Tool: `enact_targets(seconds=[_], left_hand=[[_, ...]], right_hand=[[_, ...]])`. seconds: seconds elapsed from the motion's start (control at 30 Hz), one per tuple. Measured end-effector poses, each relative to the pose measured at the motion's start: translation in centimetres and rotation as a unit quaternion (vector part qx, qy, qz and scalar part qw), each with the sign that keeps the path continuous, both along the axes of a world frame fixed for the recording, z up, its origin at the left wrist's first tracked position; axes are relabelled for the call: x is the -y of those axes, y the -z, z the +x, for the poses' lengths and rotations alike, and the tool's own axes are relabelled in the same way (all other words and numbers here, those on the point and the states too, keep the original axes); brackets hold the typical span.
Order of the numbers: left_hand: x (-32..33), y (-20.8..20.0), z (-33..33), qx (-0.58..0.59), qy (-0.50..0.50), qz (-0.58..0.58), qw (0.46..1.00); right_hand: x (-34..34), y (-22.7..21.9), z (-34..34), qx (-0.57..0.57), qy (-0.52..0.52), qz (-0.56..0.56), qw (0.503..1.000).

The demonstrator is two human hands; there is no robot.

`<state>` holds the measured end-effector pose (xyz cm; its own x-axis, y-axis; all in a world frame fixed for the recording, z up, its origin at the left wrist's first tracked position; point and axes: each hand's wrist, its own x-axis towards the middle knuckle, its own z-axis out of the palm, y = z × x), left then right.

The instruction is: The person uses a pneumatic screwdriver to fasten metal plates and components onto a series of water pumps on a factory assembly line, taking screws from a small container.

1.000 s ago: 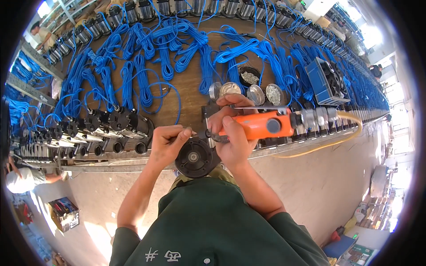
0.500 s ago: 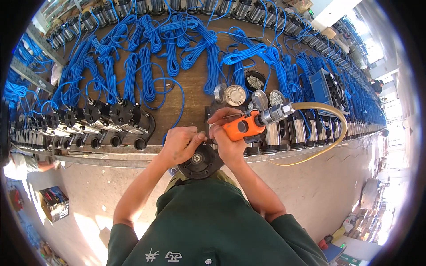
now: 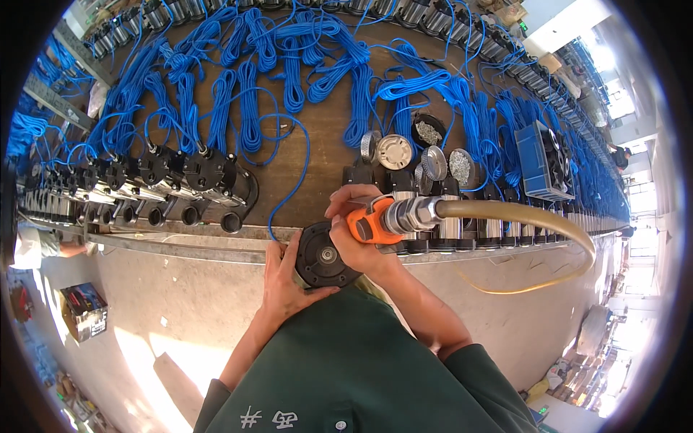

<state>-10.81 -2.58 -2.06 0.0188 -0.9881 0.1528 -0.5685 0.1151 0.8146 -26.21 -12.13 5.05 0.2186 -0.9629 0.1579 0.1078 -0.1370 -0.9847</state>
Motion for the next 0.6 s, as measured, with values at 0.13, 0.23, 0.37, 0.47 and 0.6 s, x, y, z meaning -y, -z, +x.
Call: enact_targets(seconds=[0.13,0.23,0.37,0.47,0.6], left_hand=[[-0.1,-0.4,-0.2,-0.012,-0.008,0.016,1.0],[-0.1,-0.8,-0.1,-0.017,-0.012,0.035,0.999],[-0.1,-1.0,-0.3,-0.017,-0.016,0.042,0.999],[-0.2,-0.9,-0.4,-0.007,-0.014,0.04,0.999],[-0.2,-1.6,-0.5,-0.023,-0.027,0.007,0.999]], right_hand=[[-0.1,0.4,-0.3,0.007,-0.014,-0.006,1.0],[-0.1,0.3,-0.2,-0.001,-0.01,0.002,1.0],[0.4,0.6,-0.5,0.013,0.002,-0.013,1.0],[0.2,0.1,-0.7,-0.012,0.01,-0.016,1.0],[0.2,-1.1,-0.5,0.022,0.007,-0.036,0.999]])
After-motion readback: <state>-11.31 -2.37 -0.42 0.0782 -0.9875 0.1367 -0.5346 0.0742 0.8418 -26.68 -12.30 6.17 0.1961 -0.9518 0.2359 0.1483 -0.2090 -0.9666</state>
